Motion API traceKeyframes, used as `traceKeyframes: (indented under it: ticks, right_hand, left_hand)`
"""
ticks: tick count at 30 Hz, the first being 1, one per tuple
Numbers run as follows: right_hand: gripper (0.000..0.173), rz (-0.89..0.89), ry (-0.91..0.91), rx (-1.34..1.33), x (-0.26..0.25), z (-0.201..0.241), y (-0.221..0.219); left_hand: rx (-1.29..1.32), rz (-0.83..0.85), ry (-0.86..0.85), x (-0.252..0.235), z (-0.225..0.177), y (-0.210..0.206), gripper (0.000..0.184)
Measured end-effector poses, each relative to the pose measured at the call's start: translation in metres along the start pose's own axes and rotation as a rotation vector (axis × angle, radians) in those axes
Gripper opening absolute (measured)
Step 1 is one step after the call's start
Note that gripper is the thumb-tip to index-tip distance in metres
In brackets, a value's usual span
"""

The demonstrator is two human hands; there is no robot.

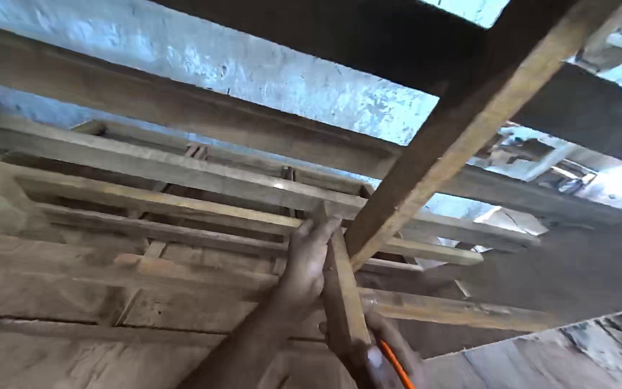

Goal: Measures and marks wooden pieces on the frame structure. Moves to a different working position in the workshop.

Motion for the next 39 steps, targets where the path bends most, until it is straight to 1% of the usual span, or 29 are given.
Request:
traceKeyframes:
  ticks: [4,6,8,11,14,17,20,24,29,31,34,39]
  right_hand:
    - [0.056,0.088,0.022,-0.019,0.006,0.0,-0.002]
    - [0.056,0.124,0.013,-0.074,0.006,0.002,-0.005]
    - [0.051,0.1,0.012,-0.091,0.004,0.005,-0.005]
    - [0.042,0.006,0.007,-0.074,0.001,0.004,-0.001]
    - [0.039,0.015,-0.007,-0.138,0.0,0.002,0.0]
    - [0.039,0.019,0.001,-0.144,0.001,0.005,-0.002]
    - [0.038,-0.009,0.03,-0.117,0.002,0.011,-0.001]
    - [0.037,-0.023,0.038,-0.088,0.003,0.015,-0.001]
    - [0.037,-0.017,0.027,-0.124,0.001,0.017,-0.002]
    - [0.035,-0.033,0.043,-0.083,0.001,0.02,-0.001]
    - [0.034,-0.012,0.065,-0.024,0.0,0.024,0.0]
    - [0.04,0.041,0.058,0.053,-0.001,0.025,0.005]
  left_hand:
    - [0.044,0.001,0.03,0.0,0.001,0.0,0.04]
    - [0.06,0.009,0.086,-0.001,0.002,0.0,0.043]
    - [0.07,-0.006,0.122,-0.002,0.002,-0.001,0.043]
    - [0.076,-0.017,0.141,-0.002,0.003,-0.001,0.047]
    - [0.132,-0.027,0.117,-0.003,0.004,0.0,0.044]
    - [0.206,-0.059,0.157,-0.002,0.008,0.001,0.042]
    - [0.211,-0.086,0.172,0.0,0.003,-0.001,0.036]
    - [0.224,-0.102,0.162,-0.001,0.002,-0.004,0.034]
    - [0.214,-0.117,0.154,0.001,-0.001,-0.005,0.033]
    - [0.199,-0.147,0.167,0.003,-0.004,-0.006,0.032]
    - [0.213,-0.171,0.177,0.004,-0.004,-0.007,0.031]
    - [0.222,-0.193,0.197,0.002,-0.003,-0.007,0.031]
Point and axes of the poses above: each hand's wrist, its own x-axis away from the middle knuckle, its own y-axis out of the back of the hand, z = x × y, the point moved 7 cm from there along -x, towards the middle knuckle, and after that the axes turned 10 degrees about -y, right-handed, at the moved point
